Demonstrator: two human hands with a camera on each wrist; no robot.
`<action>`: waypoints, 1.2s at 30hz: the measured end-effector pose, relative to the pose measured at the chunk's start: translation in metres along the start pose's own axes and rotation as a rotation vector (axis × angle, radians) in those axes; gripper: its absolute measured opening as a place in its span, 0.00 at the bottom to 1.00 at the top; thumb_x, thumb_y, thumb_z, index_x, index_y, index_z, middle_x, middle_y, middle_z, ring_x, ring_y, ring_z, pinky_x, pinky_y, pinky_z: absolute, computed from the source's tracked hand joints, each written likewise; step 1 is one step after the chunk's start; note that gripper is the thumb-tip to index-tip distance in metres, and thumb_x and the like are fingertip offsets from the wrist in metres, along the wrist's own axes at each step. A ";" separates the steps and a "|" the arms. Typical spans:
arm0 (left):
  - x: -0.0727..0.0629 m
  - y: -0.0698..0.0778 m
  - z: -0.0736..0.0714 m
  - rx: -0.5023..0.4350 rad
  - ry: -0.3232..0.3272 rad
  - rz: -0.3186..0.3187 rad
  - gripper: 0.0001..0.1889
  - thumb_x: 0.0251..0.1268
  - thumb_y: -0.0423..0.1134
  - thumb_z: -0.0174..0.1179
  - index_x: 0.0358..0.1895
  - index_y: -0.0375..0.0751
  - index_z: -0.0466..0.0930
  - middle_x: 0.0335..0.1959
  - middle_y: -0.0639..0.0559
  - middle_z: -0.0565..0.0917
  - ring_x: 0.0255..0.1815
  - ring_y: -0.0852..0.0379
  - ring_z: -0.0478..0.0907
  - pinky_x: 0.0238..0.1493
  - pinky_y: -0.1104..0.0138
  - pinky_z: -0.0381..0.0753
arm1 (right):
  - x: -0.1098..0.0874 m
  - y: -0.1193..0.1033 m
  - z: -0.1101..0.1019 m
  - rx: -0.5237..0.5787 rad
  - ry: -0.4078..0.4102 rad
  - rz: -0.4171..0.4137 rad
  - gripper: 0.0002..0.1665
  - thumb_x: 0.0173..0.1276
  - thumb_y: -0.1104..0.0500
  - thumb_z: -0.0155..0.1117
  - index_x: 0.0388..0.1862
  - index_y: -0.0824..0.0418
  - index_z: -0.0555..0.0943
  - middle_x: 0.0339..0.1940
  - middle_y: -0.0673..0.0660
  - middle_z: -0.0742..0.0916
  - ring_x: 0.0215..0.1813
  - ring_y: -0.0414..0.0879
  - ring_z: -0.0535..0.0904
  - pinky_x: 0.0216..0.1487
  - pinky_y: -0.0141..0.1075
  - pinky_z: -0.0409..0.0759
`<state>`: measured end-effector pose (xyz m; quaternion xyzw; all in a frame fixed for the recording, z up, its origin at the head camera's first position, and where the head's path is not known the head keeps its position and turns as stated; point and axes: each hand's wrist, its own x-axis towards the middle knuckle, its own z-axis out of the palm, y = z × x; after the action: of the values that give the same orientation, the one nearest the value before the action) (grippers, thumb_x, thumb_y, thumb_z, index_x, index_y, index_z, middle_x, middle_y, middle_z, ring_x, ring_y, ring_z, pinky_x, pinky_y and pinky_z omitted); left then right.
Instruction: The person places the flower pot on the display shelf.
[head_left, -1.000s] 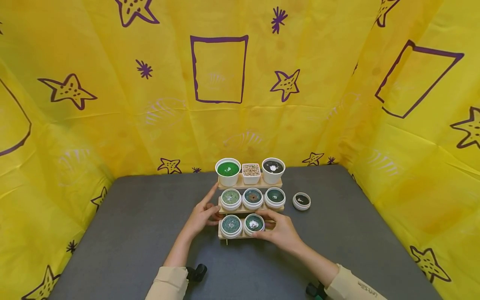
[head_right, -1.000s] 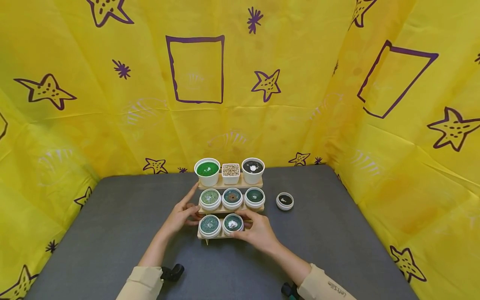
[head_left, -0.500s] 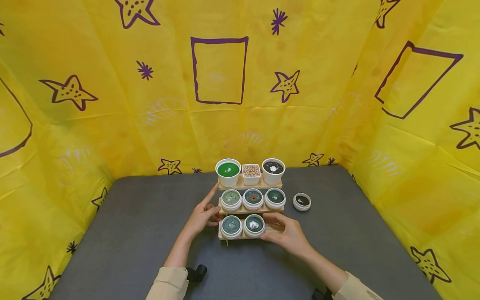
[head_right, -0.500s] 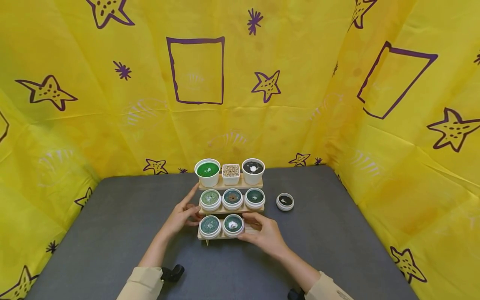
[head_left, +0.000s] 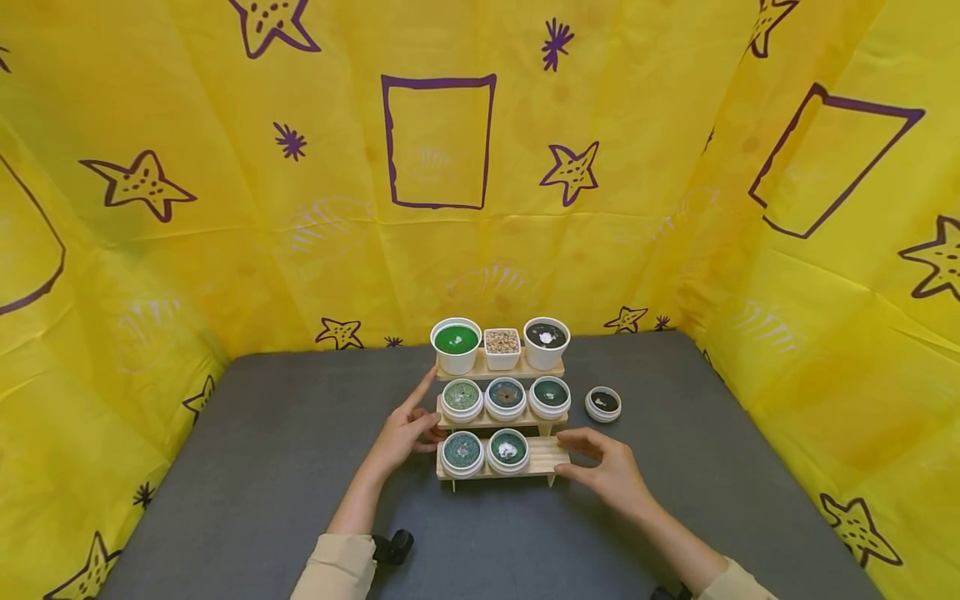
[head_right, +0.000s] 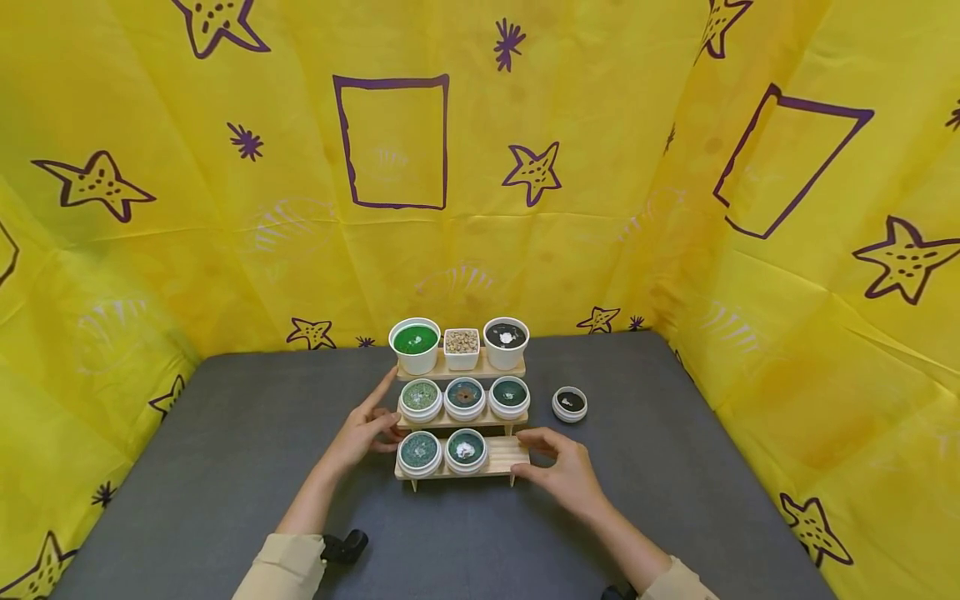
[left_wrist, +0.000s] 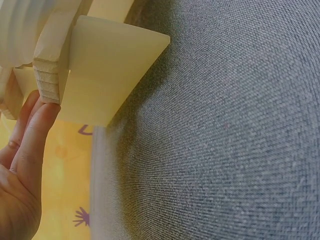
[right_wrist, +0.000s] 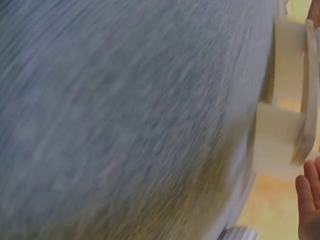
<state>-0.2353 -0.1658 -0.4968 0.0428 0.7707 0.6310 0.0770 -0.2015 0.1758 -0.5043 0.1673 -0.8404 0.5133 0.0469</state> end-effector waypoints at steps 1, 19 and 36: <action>0.000 0.000 0.000 -0.002 0.000 0.001 0.39 0.71 0.36 0.55 0.78 0.71 0.50 0.35 0.25 0.80 0.30 0.53 0.84 0.39 0.47 0.89 | 0.000 0.001 -0.002 -0.005 0.005 0.010 0.25 0.51 0.59 0.80 0.50 0.58 0.85 0.47 0.57 0.91 0.50 0.52 0.88 0.53 0.48 0.86; 0.001 0.000 0.000 -0.014 0.006 0.000 0.39 0.70 0.35 0.56 0.78 0.71 0.51 0.32 0.31 0.81 0.29 0.54 0.83 0.39 0.46 0.88 | 0.025 0.039 -0.040 -0.104 0.199 0.164 0.26 0.55 0.57 0.78 0.53 0.60 0.84 0.52 0.60 0.89 0.56 0.53 0.86 0.54 0.31 0.85; 0.000 0.000 0.001 -0.006 0.007 0.000 0.40 0.69 0.34 0.56 0.78 0.70 0.51 0.32 0.30 0.81 0.29 0.54 0.83 0.37 0.47 0.89 | 0.054 0.069 -0.056 -0.157 0.304 0.284 0.30 0.57 0.58 0.77 0.59 0.63 0.80 0.60 0.62 0.85 0.64 0.57 0.81 0.61 0.40 0.82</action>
<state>-0.2356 -0.1646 -0.4968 0.0404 0.7691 0.6335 0.0742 -0.2797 0.2410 -0.5230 -0.0361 -0.8762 0.4669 0.1135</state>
